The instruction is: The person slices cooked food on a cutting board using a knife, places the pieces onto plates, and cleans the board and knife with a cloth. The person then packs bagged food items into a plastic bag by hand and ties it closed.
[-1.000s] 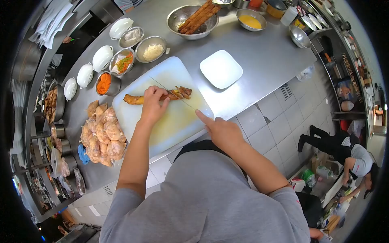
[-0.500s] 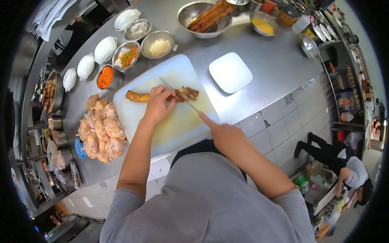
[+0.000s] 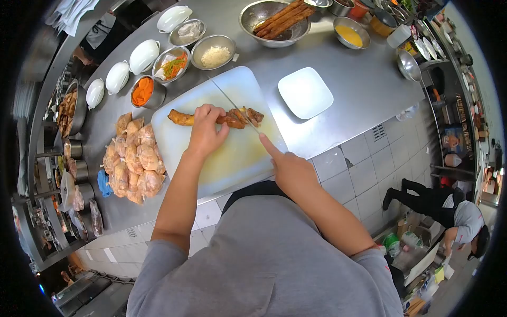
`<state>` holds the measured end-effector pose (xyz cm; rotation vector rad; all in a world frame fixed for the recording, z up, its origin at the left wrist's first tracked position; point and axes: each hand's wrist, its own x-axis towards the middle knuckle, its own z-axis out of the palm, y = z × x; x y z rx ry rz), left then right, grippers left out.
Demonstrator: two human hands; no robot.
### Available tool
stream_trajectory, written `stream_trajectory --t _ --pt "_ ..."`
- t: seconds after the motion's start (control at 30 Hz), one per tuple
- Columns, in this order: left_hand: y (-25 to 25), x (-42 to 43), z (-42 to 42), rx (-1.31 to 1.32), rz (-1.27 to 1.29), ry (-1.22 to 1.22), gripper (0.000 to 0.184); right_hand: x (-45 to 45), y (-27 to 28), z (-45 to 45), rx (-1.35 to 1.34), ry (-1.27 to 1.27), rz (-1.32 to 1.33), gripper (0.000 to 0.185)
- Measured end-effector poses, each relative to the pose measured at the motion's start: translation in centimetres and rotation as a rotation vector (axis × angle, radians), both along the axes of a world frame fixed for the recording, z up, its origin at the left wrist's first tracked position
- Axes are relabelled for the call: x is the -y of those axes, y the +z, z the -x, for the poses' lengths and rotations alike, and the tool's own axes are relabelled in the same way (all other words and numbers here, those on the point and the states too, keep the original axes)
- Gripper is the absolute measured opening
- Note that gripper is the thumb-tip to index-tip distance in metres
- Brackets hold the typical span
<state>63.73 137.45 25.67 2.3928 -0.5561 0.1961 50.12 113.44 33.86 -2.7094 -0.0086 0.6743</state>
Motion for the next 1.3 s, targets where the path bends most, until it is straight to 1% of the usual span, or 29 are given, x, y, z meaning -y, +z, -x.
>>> stream_trajectory --t 0.1,0.2,0.27,0.4,0.43,0.5,0.57,0.6,0.63,0.67,0.7,0.77,0.8,0.83,0.87,0.9,0.93,0.97,1.0,1.07,1.1,1.13,1.17,1.23,1.3 --pt "-0.6 -0.6 -0.7 -0.028 -0.01 -0.034 0.022 0.9 2.9 1.9 -0.076 0.048 0.039 0.068" --pt "-1.1 -0.7 -0.7 -0.036 -0.006 -0.068 0.021 1.3 5.2 4.1 -0.134 0.073 0.04 0.068" --pt "-1.6 -0.9 -0.9 -0.013 0.051 -0.093 0.019 1.3 6.6 4.7 -0.172 0.068 0.051 0.069" --pt "-1.4 -1.5 -1.0 -0.019 0.068 -0.102 0.018 1.1 7.1 4.4 -0.253 0.063 0.081 0.07" --pt "-1.3 -1.6 -1.1 -0.057 0.059 -0.115 0.018 0.8 6.4 3.8 -0.259 0.071 0.083 0.07" --pt "-1.4 -1.7 -1.5 -0.1 0.05 -0.126 0.018 -0.6 2.3 1.6 -0.194 0.055 -0.037 0.071" --pt "-1.7 -1.5 -1.7 -0.082 0.01 -0.17 0.017 -3.4 -5.9 -2.0 -0.037 0.035 -0.103 0.073" --pt "-1.8 -1.5 -1.6 -0.082 0.011 -0.159 0.017 -4.8 -5.9 -4.6 -0.029 0.016 -0.131 0.075" --pt "-1.8 -1.7 -1.5 -0.11 0.004 -0.171 0.022 -5.9 -5.7 -6.1 -0.019 0.002 -0.166 0.077" --pt "-1.5 -2.1 -1.6 -0.131 -0.007 -0.183 0.027 -6.0 -5.7 -6.2 -0.011 0.016 -0.174 0.077" --pt "-0.6 -2.4 -1.3 -0.125 -0.014 -0.175 0.027 -5.7 -5.9 -6.0 0.01 0.005 -0.184 0.078" --pt "1.2 -2.8 0.1 -0.105 0.171 -0.064 0.04 -4.4 -5.6 -5.6 0.039 0.011 -0.185 0.078" --pt "2.3 -3.9 1.0 0.0 0.134 0.04 0.044 -3.6 -5.0 -4.3 0.13 -0.011 -0.236 0.076" --pt "3.3 -5.8 1.9 0.1 0.094 0.143 0.049 -2.8 -4.4 -2.9 0.216 -0.036 -0.287 0.075" --pt "3.5 -9.1 2.4 0.227 0.027 0.267 0.05 -2.0 -3.4 -1.8 0.278 -0.047 -0.244 0.072" --pt "3.9 -13.5 3.0 0.357 -0.053 0.399 0.051 -1.2 -2.8 -0.7 0.343 -0.049 -0.211 0.069" --pt "4.7 -18.6 3.8 0.486 -0.187 0.539 0.053 -0.2 -3.1 0.4 0.377 -0.078 -0.263 0.067" --pt "5.0 -24.3 4.5 0.541 -0.18 0.723 0.053 0.8 -3.9 1.3 0.411 -0.097 -0.334 0.064" --pt "4.6 -30.5 5.2 0.604 -0.18 0.905 0.053 1.6 -4.5 2.3 0.449 -0.088 -0.281 0.063" --pt "1.0 -46.2 7.2 0.551 -0.309 1.358 0.059 2.2 -5.4 4.3 0.485 -0.112 -0.228 0.063" --pt "0.3 -53.9 8.5 0.132 -0.341 1.476 0.058 2.2 -5.5 5.3 0.478 -0.16 -0.21 0.063" --pt "-0.7 -59.7 9.6 -0.304 -0.338 1.542 0.057 2.3 -5.0 6.1 0.379 -0.214 -0.227 0.064" --pt "-3.0 -63.0 10.9 -0.304 -0.344 1.54 0.057 2.5 -4.8 6.8 0.276 -0.282 -0.229 0.064" --pt "-8.6 -66.1 11.7 0.065 -0.272 1.244 0.048 2.1 -5.0 7.2 0.274 -0.312 -0.209 0.063" --pt "-10.2 -64.0 11.1 -0.077 -0.326 1.021 0.039 1.9 -5.5 7.1 0.45 -0.087 -0.133 0.061"
